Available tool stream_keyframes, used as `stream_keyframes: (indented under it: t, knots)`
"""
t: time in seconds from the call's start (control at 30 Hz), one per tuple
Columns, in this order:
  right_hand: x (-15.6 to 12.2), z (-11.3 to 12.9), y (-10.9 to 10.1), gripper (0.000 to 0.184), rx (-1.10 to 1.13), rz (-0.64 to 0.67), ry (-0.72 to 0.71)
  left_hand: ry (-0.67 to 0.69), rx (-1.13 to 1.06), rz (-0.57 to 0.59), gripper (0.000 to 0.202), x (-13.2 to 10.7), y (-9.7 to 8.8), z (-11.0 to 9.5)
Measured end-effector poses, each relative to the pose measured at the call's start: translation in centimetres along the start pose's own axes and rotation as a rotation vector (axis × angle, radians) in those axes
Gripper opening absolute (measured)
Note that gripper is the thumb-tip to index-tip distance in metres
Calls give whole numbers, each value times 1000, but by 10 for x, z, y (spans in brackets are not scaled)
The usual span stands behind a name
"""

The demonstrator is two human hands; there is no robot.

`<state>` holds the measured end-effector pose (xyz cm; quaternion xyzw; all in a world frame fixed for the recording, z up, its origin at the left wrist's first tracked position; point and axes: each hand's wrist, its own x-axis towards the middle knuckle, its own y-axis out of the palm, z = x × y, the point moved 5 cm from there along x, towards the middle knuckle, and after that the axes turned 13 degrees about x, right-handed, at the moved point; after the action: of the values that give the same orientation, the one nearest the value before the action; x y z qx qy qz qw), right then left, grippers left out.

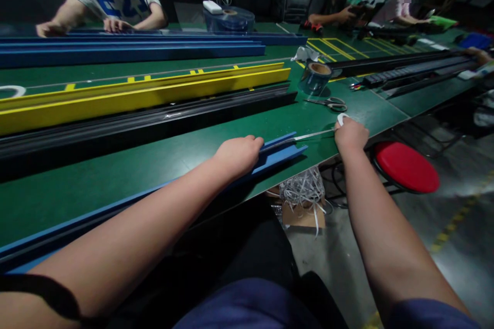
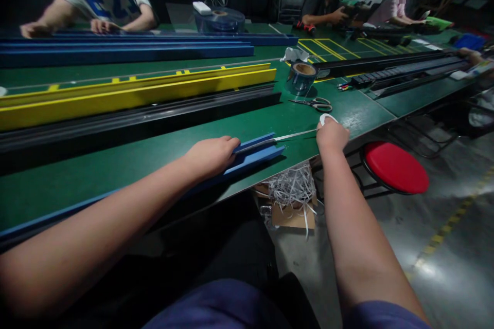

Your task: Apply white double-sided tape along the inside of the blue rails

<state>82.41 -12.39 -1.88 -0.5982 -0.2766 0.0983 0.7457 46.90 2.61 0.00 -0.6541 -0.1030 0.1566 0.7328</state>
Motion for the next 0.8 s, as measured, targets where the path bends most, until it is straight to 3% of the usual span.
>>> stream_keyframes:
  t: [0.4, 0.63, 0.8]
  knots:
    - [10, -16, 7, 36, 136, -62, -43, -48, 2, 70, 23, -6, -10, -8]
    - [14, -21, 13, 43, 215, -41, -37, 3, -3, 73, 22, -3, -9, -8]
    - [20, -17, 19, 62, 254, -16, -77, 20, 0, 33, 23, 0, -4, -6]
